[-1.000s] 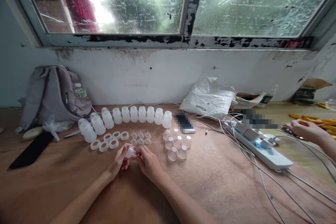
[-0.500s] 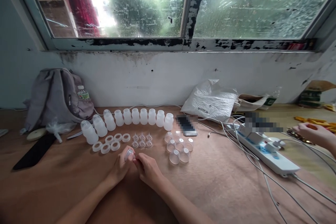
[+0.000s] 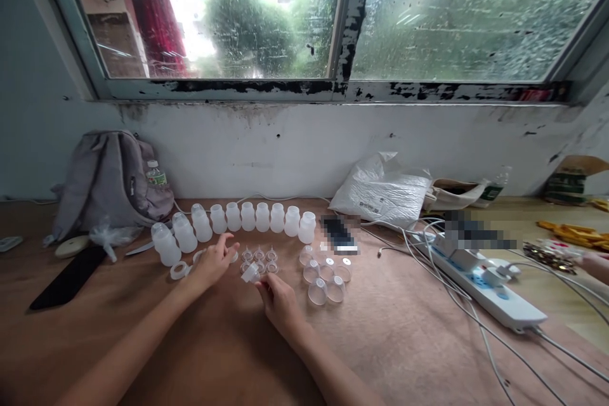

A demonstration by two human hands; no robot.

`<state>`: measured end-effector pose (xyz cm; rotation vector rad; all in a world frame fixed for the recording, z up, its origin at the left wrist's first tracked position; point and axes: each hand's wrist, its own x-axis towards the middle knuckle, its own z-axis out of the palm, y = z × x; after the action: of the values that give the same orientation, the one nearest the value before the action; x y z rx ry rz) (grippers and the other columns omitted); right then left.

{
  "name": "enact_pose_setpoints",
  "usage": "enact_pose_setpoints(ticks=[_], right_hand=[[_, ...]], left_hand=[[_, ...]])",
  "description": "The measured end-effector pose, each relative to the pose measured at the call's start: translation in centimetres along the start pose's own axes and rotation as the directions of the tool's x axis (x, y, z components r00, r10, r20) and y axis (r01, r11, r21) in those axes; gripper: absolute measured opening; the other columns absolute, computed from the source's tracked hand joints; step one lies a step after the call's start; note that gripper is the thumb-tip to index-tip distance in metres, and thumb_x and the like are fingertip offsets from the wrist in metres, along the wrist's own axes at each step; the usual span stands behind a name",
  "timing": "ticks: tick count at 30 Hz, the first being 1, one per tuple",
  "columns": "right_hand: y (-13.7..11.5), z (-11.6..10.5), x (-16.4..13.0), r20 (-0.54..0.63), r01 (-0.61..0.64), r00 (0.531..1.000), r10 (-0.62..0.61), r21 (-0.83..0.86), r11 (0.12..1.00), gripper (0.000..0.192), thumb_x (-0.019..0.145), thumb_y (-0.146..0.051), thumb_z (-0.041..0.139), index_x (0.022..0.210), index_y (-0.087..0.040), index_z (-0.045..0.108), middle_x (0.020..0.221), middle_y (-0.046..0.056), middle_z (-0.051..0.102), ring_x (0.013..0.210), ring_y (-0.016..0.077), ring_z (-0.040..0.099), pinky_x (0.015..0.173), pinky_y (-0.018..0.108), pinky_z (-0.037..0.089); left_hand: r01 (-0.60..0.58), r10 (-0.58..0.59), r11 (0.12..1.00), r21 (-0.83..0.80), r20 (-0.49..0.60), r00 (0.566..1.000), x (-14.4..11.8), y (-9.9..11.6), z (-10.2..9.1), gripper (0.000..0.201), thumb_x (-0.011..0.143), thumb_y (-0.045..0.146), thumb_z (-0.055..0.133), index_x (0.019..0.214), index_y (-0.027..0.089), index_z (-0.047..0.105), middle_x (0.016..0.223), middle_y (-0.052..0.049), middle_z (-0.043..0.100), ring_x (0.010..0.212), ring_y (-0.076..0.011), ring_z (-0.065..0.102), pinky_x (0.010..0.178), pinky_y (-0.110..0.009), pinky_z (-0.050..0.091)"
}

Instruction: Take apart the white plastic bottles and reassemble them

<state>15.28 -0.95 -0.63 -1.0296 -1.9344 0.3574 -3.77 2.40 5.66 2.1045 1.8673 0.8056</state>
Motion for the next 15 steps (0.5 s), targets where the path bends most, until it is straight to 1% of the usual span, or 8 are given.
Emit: enact_pose_setpoints(ticks=[2, 3, 6, 8, 11, 13, 15], right_hand=[[0.3, -0.1, 0.2, -0.025, -0.003, 1.000, 0.003, -0.008, 1.000, 0.018, 0.085, -0.028, 0.042, 0.071, -0.019, 0.049, 0.062, 0.001, 0.053, 0.053, 0.0119, 0.048, 0.052, 0.022, 0.037], [0.4, -0.1, 0.2, -0.030, -0.005, 1.000, 0.005, -0.010, 1.000, 0.018, 0.085, -0.028, 0.043, 0.070, -0.019, 0.049, 0.062, 0.001, 0.053, 0.053, 0.0119, 0.048, 0.051, 0.022, 0.037], [0.5, -0.2, 0.2, -0.036, -0.019, 0.999, 0.019, -0.011, 1.000, 0.019, 0.084, -0.028, 0.043, 0.069, -0.019, 0.048, 0.061, 0.000, 0.052, 0.053, 0.0119, 0.048, 0.051, 0.022, 0.037], [0.5, -0.2, 0.1, -0.036, -0.024, 0.999, 0.024, -0.010, 1.000, 0.019, 0.084, -0.028, 0.044, 0.068, -0.019, 0.048, 0.062, 0.001, 0.052, 0.053, 0.0119, 0.048, 0.052, 0.022, 0.037], [0.4, -0.3, 0.1, -0.041, -0.024, 0.999, 0.024, -0.017, 1.000, 0.018, 0.084, -0.028, 0.044, 0.069, -0.018, 0.048, 0.061, 0.001, 0.052, 0.053, 0.0118, 0.048, 0.051, 0.022, 0.037], [0.3, -0.3, 0.2, -0.053, -0.019, 0.998, 0.018, -0.015, 1.000, 0.018, 0.084, -0.027, 0.044, 0.069, -0.018, 0.048, 0.061, 0.001, 0.052, 0.053, 0.0116, 0.048, 0.051, 0.022, 0.037], [0.2, -0.4, 0.2, -0.069, -0.004, 0.998, 0.004, -0.004, 1.000, 0.018, 0.085, -0.026, 0.042, 0.070, -0.018, 0.049, 0.062, 0.001, 0.053, 0.054, 0.0116, 0.048, 0.051, 0.022, 0.038]], left_hand=[[0.065, -0.056, 0.981, 0.180, -0.051, 0.997, 2.5, -0.4, -0.7, 0.037, 0.085, 0.041, 0.032, 0.112, 0.020, 0.044, 0.073, -0.006, 0.064, 0.071, -0.0240, 0.062, 0.061, -0.028, 0.039], [0.115, -0.093, 0.963, 0.246, -0.097, 0.991, 3.6, -0.6, -0.9, 0.037, 0.085, 0.039, 0.032, 0.115, 0.020, 0.042, 0.077, -0.008, 0.064, 0.073, -0.0250, 0.062, 0.061, -0.029, 0.040], [0.197, -0.157, 0.939, 0.281, -0.161, 0.974, 6.2, -1.4, -1.0, 0.044, 0.085, 0.033, 0.033, 0.125, 0.014, 0.032, 0.082, -0.015, 0.065, 0.075, -0.0289, 0.062, 0.062, -0.033, 0.041], [0.235, -0.188, 0.932, 0.275, -0.185, 0.965, 7.3, -1.9, -0.7, 0.046, 0.084, 0.031, 0.035, 0.125, 0.010, 0.031, 0.082, -0.017, 0.064, 0.075, -0.0298, 0.062, 0.061, -0.034, 0.041], [0.263, -0.209, 0.928, 0.264, -0.215, 0.954, 8.1, -2.3, -0.4, 0.035, 0.084, 0.029, 0.036, 0.112, 0.010, 0.044, 0.079, -0.017, 0.064, 0.074, -0.0287, 0.062, 0.060, -0.033, 0.042], [0.245, -0.185, 0.935, 0.257, -0.237, 0.954, 8.0, -2.1, -0.5, 0.027, 0.084, 0.027, 0.037, 0.101, 0.013, 0.051, 0.077, -0.013, 0.064, 0.074, -0.0263, 0.061, 0.061, -0.031, 0.042], [0.207, -0.138, 0.945, 0.254, -0.266, 0.954, 7.1, -1.6, -0.7, 0.023, 0.084, 0.028, 0.036, 0.096, 0.017, 0.053, 0.082, -0.010, 0.063, 0.078, -0.0233, 0.060, 0.064, -0.029, 0.042]])
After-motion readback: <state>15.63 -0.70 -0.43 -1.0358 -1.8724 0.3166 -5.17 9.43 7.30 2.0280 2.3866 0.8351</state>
